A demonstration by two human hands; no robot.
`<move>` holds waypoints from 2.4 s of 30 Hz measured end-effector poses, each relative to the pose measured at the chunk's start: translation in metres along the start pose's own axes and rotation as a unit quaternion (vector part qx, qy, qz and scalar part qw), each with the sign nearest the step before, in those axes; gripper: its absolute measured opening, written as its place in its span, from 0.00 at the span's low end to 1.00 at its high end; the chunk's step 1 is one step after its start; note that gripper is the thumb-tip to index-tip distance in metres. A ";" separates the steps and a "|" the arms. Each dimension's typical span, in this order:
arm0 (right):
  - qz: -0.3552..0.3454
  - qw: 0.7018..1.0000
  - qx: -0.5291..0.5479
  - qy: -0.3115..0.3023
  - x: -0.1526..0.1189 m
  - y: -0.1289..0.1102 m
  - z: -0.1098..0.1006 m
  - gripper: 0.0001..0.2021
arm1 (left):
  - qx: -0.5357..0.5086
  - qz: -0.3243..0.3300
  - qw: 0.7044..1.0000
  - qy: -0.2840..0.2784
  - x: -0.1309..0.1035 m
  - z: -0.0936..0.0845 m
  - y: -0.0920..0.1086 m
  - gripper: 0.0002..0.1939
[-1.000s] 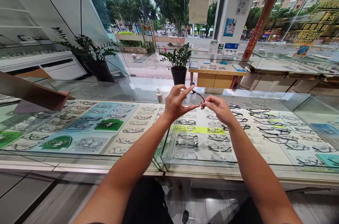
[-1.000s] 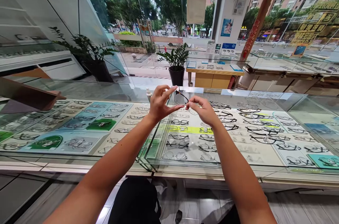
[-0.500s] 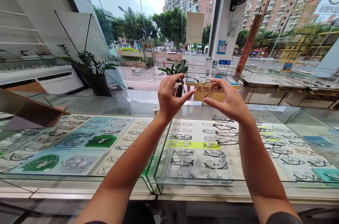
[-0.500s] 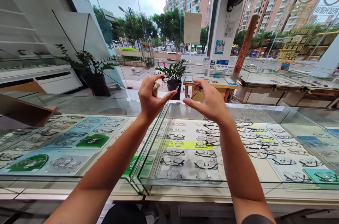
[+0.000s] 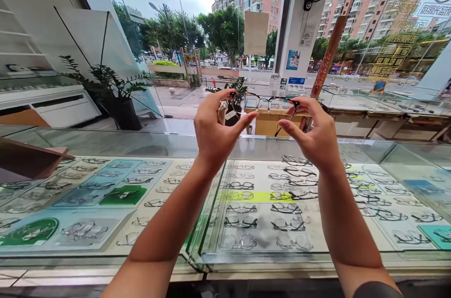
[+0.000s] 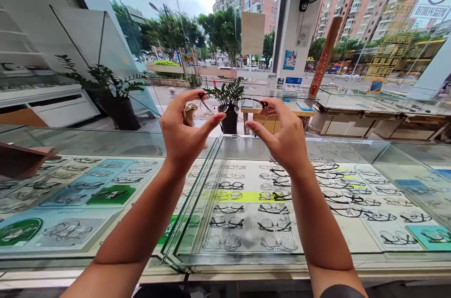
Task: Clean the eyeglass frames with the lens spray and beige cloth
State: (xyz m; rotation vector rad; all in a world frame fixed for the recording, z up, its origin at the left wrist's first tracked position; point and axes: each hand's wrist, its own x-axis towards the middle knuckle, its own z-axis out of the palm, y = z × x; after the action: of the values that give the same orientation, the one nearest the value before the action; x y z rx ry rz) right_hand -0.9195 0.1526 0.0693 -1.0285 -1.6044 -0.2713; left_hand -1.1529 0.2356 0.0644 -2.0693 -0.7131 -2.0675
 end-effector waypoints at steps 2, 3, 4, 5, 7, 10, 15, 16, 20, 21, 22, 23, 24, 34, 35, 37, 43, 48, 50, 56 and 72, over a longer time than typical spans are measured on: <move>-0.001 1.000 0.000 0.002 0.001 0.001 0.000 0.26 | 0.000 0.006 1.000 -0.014 0.003 -0.003 -0.001 0.30; -0.001 1.000 -0.001 0.005 0.001 0.001 0.000 0.26 | -0.001 0.007 1.000 -0.023 0.004 -0.005 -0.001 0.30; -0.001 1.000 -0.003 0.009 0.002 0.001 0.000 0.26 | -0.002 0.007 0.999 -0.032 0.005 -0.006 -0.002 0.30; 0.000 1.000 -0.007 0.013 0.002 0.001 -0.001 0.26 | -0.003 0.007 0.999 -0.039 0.005 -0.007 -0.002 0.30; 0.001 1.000 -0.013 0.023 0.002 0.002 -0.001 0.27 | -0.006 0.004 0.999 -0.043 0.005 -0.008 -0.002 0.30; 0.004 0.999 -0.012 0.037 0.001 0.002 0.001 0.29 | -0.005 -0.001 0.999 -0.031 0.004 -0.005 0.000 0.31; 0.010 0.998 -0.031 0.060 -0.002 0.000 0.005 0.29 | -0.005 -0.023 1.000 -0.011 0.000 0.001 0.000 0.33; 0.009 0.997 -0.037 0.066 -0.003 -0.002 0.005 0.29 | -0.007 -0.030 0.999 -0.008 -0.001 0.002 -0.001 0.32; 0.003 0.995 -0.060 0.077 -0.004 -0.007 0.006 0.28 | -0.023 -0.040 0.999 -0.001 -0.004 0.005 -0.004 0.29; 0.001 0.995 -0.064 0.075 -0.004 -0.008 0.005 0.27 | -0.027 -0.037 0.999 0.001 -0.004 0.005 -0.005 0.28; -0.001 0.995 -0.068 0.073 -0.004 -0.009 0.005 0.27 | -0.030 -0.033 0.999 0.002 -0.004 0.005 -0.005 0.27; -0.003 0.995 -0.073 0.071 -0.004 -0.009 0.004 0.27 | -0.031 -0.029 0.999 0.003 -0.003 0.006 -0.005 0.27; -0.004 0.994 -0.081 0.069 -0.004 -0.009 0.003 0.27 | -0.032 -0.026 0.999 0.004 -0.003 0.006 -0.005 0.26; -0.004 0.990 -0.135 0.047 -0.004 -0.007 0.001 0.28 | -0.030 -0.043 0.999 0.015 -0.002 0.007 -0.003 0.26; -0.003 0.990 -0.132 0.046 -0.004 -0.007 0.001 0.28 | -0.027 -0.039 0.999 0.017 -0.002 0.006 -0.003 0.26; -0.001 0.991 -0.122 0.047 -0.004 -0.007 0.001 0.28 | -0.018 -0.032 0.999 0.019 -0.003 0.005 -0.001 0.25; 0.013 0.996 -0.086 0.027 -0.004 -0.004 -0.002 0.28 | 0.006 -0.025 0.999 0.021 -0.004 0.003 0.003 0.27; 0.034 0.997 -0.065 0.018 -0.005 0.000 -0.003 0.29 | 0.011 -0.017 1.000 0.020 -0.005 0.002 0.003 0.27; 0.043 0.997 -0.062 0.011 -0.005 0.000 -0.003 0.30 | 0.010 -0.015 1.000 0.019 -0.005 0.001 0.003 0.27; 0.052 0.997 -0.061 0.000 -0.005 0.000 -0.003 0.29 | 0.016 -0.009 1.000 0.019 -0.004 -0.001 0.004 0.28; -0.001 0.993 -0.091 0.070 -0.004 -0.009 0.001 0.25 | -0.047 -0.081 0.995 -0.018 -0.001 0.006 -0.010 0.28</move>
State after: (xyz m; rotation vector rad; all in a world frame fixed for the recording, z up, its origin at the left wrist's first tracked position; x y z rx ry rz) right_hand -0.9268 0.1460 0.0686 -1.1207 -1.4738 -0.4870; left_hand -1.1520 0.2467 0.0611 -2.1699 -0.8310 -2.1941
